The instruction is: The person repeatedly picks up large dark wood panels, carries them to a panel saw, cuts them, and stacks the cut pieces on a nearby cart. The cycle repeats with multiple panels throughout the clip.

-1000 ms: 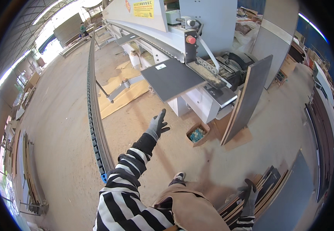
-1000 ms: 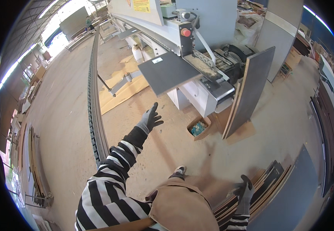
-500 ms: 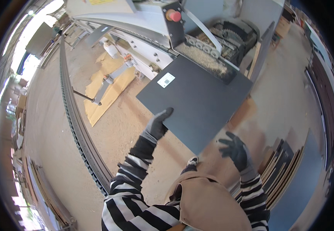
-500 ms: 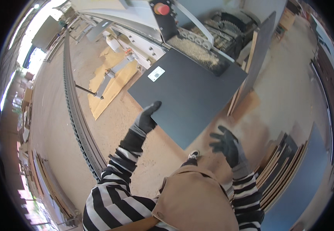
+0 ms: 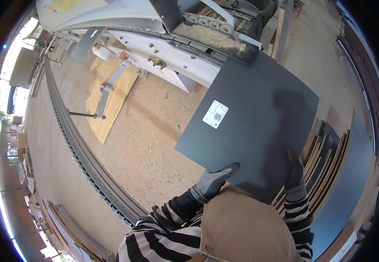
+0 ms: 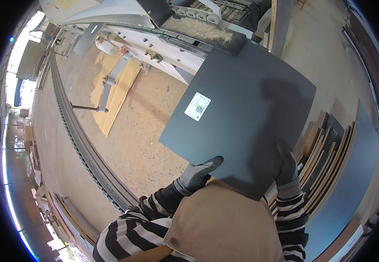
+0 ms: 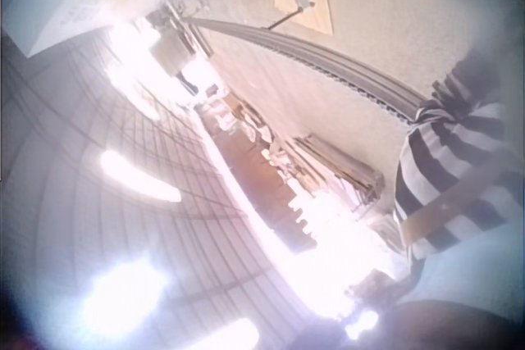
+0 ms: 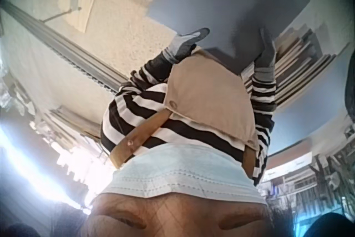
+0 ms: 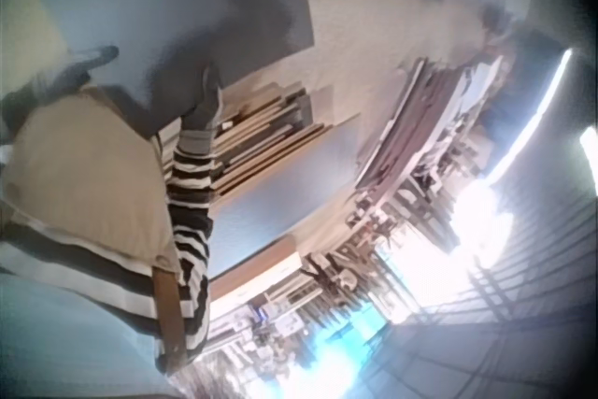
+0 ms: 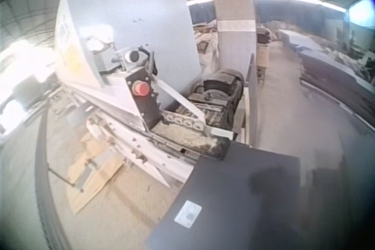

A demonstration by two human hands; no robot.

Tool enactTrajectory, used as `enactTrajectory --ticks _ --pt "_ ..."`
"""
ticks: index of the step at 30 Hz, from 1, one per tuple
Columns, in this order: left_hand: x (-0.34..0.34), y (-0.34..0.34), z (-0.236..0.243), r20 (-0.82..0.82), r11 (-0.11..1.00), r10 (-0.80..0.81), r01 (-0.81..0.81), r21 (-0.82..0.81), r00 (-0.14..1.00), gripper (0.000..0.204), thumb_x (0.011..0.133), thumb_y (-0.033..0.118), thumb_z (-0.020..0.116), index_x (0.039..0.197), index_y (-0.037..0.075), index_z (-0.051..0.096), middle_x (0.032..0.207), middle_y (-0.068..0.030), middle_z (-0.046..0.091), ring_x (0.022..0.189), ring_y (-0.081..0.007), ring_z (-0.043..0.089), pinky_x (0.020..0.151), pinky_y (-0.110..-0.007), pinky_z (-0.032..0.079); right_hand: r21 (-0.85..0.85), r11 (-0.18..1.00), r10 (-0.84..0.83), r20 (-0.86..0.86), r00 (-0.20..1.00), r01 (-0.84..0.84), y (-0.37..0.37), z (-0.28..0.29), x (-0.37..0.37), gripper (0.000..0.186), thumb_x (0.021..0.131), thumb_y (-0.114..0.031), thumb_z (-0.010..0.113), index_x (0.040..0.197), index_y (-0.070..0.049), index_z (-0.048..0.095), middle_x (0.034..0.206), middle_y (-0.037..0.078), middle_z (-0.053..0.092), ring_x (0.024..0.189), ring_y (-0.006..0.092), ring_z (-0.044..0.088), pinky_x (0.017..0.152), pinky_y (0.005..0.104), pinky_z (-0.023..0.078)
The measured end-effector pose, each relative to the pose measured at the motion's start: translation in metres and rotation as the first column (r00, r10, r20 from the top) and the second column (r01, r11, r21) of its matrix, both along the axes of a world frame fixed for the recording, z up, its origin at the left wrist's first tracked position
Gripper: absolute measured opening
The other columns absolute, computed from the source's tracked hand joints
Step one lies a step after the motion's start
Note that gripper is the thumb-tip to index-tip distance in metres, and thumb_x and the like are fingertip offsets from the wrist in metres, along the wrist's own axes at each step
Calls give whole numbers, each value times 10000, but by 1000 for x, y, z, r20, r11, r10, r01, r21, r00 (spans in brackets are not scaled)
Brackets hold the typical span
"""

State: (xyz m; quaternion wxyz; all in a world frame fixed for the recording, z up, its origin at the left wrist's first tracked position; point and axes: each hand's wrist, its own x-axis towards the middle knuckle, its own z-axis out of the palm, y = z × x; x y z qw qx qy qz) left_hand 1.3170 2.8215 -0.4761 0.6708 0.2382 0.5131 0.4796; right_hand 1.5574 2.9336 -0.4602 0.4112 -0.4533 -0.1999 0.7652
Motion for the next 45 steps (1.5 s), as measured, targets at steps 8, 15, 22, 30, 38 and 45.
enactTrajectory --ticks 8,15,22,30,38,45 --pt "2 -10 0 166 997 -74 73 8 983 277 875 77 555 1131 -28 573 1109 -94 602 959 -158 577 832 -281 470 50 991 -129 181 975 122 -24 -25 31 393 844 -236 598 1143 12 538 1074 101 584 972 222 547 832 346 465" --pt "-34 21 -12 152 981 -84 109 -161 985 338 919 172 522 1205 -9 525 1117 -78 596 966 -125 568 836 -266 469 186 957 -272 306 912 222 -46 -13 72 509 858 -303 582 1237 20 480 1168 139 551 1057 262 519 923 362 423" --pt "-106 66 -18 288 953 237 -279 115 928 412 948 239 446 1278 -6 446 1113 -148 588 949 -225 596 827 -353 500 453 892 -325 627 708 8 -75 1 119 450 944 -265 425 1285 27 442 1284 144 488 1143 250 481 978 354 392" --pt "-224 90 -36 240 799 542 -582 149 805 364 926 268 499 1186 14 490 1022 -131 597 846 -233 596 787 -371 512 291 909 -380 290 878 297 -78 15 106 459 941 -277 429 1288 23 436 1284 146 485 1140 254 482 975 359 393" --pt "-313 85 -23 202 591 774 -799 110 600 677 818 534 589 1194 -18 478 997 -114 612 874 -237 608 815 -337 510 277 911 -379 271 885 306 -74 22 103 469 938 -288 433 1292 20 431 1284 149 483 1137 258 484 973 363 394" --pt "-348 108 -3 214 688 672 -705 174 709 518 862 471 563 1159 49 521 1064 -83 584 955 -194 571 819 -308 487 267 919 -354 234 905 290 -68 22 102 478 936 -298 437 1295 17 426 1284 150 481 1134 261 485 970 367 395"
